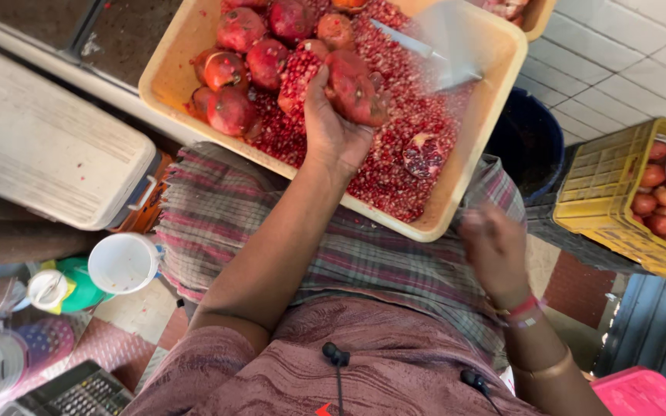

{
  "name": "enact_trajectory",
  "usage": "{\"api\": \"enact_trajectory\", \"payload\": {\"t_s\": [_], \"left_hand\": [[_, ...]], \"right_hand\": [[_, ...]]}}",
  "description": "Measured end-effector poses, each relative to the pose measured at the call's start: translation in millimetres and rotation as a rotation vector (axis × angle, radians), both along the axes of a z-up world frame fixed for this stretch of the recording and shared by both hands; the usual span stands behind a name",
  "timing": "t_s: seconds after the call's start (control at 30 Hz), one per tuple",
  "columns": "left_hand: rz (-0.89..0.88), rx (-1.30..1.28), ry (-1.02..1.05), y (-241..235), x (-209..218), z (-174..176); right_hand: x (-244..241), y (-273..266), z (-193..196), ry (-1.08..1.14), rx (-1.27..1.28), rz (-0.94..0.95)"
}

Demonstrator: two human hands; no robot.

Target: The person uses a knife to cut and separate pomegranate seeds from the fruit, dropping the seeds into a large plastic tub. The person handles multiple pomegranates one at a time, using the knife to split the fruit and extract the arils.

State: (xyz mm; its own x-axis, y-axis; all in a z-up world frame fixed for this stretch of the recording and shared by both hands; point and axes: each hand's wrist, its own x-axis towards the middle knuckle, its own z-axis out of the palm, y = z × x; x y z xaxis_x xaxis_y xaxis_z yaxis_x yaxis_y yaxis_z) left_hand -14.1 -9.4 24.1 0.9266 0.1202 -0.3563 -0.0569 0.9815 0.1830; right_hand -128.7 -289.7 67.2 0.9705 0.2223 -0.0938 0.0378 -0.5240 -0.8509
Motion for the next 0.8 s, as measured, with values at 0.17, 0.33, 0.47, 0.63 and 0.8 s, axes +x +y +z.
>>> {"api": "enact_trajectory", "payload": {"t_s": [0.17,0.33,0.47,0.63,0.8], "left_hand": [[0.011,0.113,-0.169,-5,0,-15],[-0.026,0.046,-0.035,-4,-2,1],[0.029,0.131,-0.003,-5,-1,-5],[0.004,0.093,-0.066,-5,3,-12],[0.039,0.072,-0.09,-1,5,-28]], "right_hand": [[-2,9,-11,-0.368,0.247,0.106],[6,4,-7,-0.138,0.078,0.054],[-12,4,-11,0.065,0.824,-0.087],[11,7,-9,-0.167,-0.12,0.156],[-18,10,0,-0.125,0.974,-0.106]]}}
